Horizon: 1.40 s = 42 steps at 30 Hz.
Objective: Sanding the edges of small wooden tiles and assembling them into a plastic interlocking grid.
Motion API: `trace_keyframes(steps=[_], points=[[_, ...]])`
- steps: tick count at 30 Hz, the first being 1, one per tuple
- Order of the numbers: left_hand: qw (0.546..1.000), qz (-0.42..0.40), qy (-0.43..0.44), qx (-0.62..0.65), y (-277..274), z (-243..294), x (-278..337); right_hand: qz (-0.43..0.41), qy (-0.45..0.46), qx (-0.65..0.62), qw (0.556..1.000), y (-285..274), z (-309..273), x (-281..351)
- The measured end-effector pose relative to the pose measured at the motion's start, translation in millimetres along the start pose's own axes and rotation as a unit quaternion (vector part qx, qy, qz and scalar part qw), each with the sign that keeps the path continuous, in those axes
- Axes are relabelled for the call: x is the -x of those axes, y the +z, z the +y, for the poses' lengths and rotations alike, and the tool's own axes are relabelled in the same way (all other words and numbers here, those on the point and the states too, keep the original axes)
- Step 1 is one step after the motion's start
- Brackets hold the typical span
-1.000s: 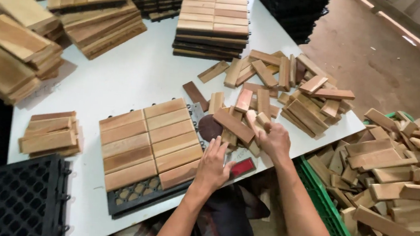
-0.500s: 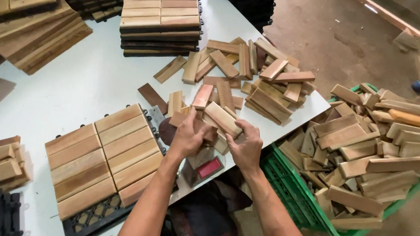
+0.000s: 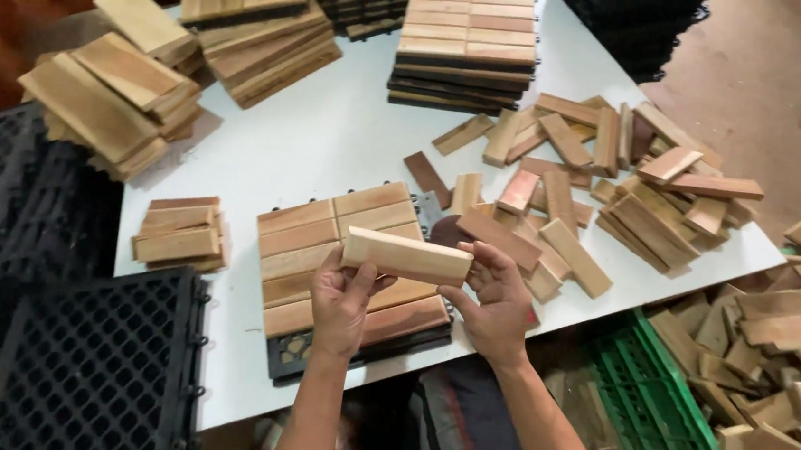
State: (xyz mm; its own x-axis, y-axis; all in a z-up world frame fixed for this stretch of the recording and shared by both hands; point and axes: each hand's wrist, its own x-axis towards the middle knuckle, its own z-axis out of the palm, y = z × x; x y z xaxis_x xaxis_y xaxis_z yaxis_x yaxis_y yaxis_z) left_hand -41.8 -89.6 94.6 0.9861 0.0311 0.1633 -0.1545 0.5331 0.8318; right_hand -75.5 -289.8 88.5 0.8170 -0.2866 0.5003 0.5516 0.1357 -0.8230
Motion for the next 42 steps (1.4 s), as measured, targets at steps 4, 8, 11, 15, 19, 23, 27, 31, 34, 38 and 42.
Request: trace_keyframes(steps=[4,8,11,15,19,23,27,31,34,38,42], points=[[0.999,0.031,0.022,0.001,-27,19,12,-0.028,0.021,-0.024,0.999,36,-1,12],[0.994,0.103,0.009,-0.024,-29,35,29,-0.009,0.100,-0.009,0.995,59,19,42],[0.992,0.124,-0.018,-0.007,-42,20,32,0.009,0.126,0.025,0.992,76,29,73],[0.992,0.110,-0.062,-0.005,-39,50,40,0.044,0.194,0.087,0.976,108,-15,84],[0.992,0.086,-0.091,-0.010,-43,56,45,0.042,0.230,0.132,0.963,111,-20,81],[0.989,0.046,-0.120,-0.072,-49,38,49,0.014,0.213,0.120,0.969,88,15,91],[0.989,0.033,-0.114,-0.091,-64,11,34,-0.007,0.205,0.066,0.977,72,34,90],[0.988,0.012,-0.127,-0.085,-66,7,26,-0.017,0.265,0.058,0.962,66,27,81],[0.988,0.017,-0.128,-0.080,-68,2,22,0.001,0.289,0.029,0.957,60,40,78],[0.986,0.014,-0.127,-0.110,-68,-17,17,0.009,0.321,0.012,0.947,68,38,72],[0.969,0.039,-0.163,-0.179,-70,-28,14,-0.069,0.299,0.251,0.918,70,30,60]])
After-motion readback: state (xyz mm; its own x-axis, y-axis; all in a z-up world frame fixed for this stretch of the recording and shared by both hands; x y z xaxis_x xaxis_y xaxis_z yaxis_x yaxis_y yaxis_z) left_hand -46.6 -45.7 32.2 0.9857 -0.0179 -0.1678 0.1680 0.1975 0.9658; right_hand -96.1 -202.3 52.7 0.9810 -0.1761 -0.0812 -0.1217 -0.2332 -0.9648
